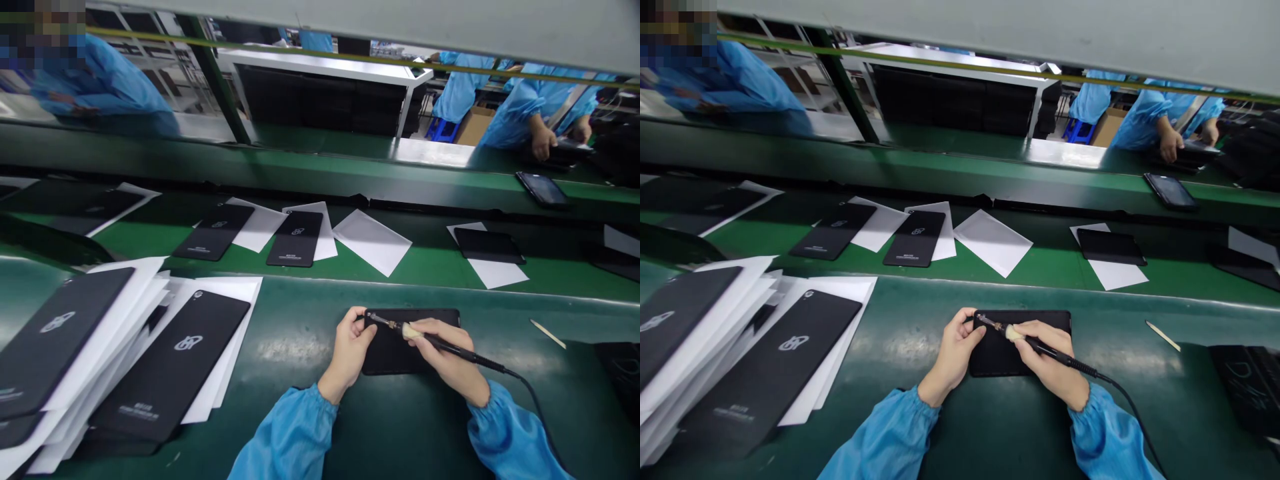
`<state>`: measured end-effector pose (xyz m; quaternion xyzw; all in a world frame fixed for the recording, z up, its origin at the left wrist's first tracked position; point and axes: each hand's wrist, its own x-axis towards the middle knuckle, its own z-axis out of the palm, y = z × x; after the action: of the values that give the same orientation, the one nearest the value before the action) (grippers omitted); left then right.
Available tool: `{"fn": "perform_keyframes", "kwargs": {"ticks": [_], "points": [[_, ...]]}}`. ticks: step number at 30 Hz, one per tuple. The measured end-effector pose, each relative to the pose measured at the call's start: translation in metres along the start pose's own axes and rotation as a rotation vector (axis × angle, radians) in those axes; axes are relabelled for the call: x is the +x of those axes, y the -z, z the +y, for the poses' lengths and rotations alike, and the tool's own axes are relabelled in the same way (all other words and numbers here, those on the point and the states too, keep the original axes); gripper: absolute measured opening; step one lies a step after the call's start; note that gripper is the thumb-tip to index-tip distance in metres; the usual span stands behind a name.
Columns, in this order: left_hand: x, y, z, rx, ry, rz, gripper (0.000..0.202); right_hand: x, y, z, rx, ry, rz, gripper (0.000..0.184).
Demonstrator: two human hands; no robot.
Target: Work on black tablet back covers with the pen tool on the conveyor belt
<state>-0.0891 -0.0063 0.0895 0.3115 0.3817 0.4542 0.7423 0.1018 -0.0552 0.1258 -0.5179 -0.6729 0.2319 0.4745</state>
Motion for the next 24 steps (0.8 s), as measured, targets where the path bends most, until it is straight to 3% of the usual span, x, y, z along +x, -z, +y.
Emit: {"fn": "perform_keyframes", "kwargs": {"ticks": [5, 14, 24], "points": [[0.001, 0.001, -0.002, 0.006, -0.003, -0.003, 0.03, -0.004, -0.002, 0.0, -0.001, -0.009, 0.019, 0.011], [0.001, 0.001, -0.005, -0.001, -0.004, 0.019, 0.032, -0.029, -0.008, 0.004, -0.083, -0.021, 0.228, 0.013], [0.0, -0.001, -0.003, 0.01, -0.005, 0.013, 0.028, -0.028, -0.016, -0.001, -0.069, 0.058, 0.183, 0.021]]}}
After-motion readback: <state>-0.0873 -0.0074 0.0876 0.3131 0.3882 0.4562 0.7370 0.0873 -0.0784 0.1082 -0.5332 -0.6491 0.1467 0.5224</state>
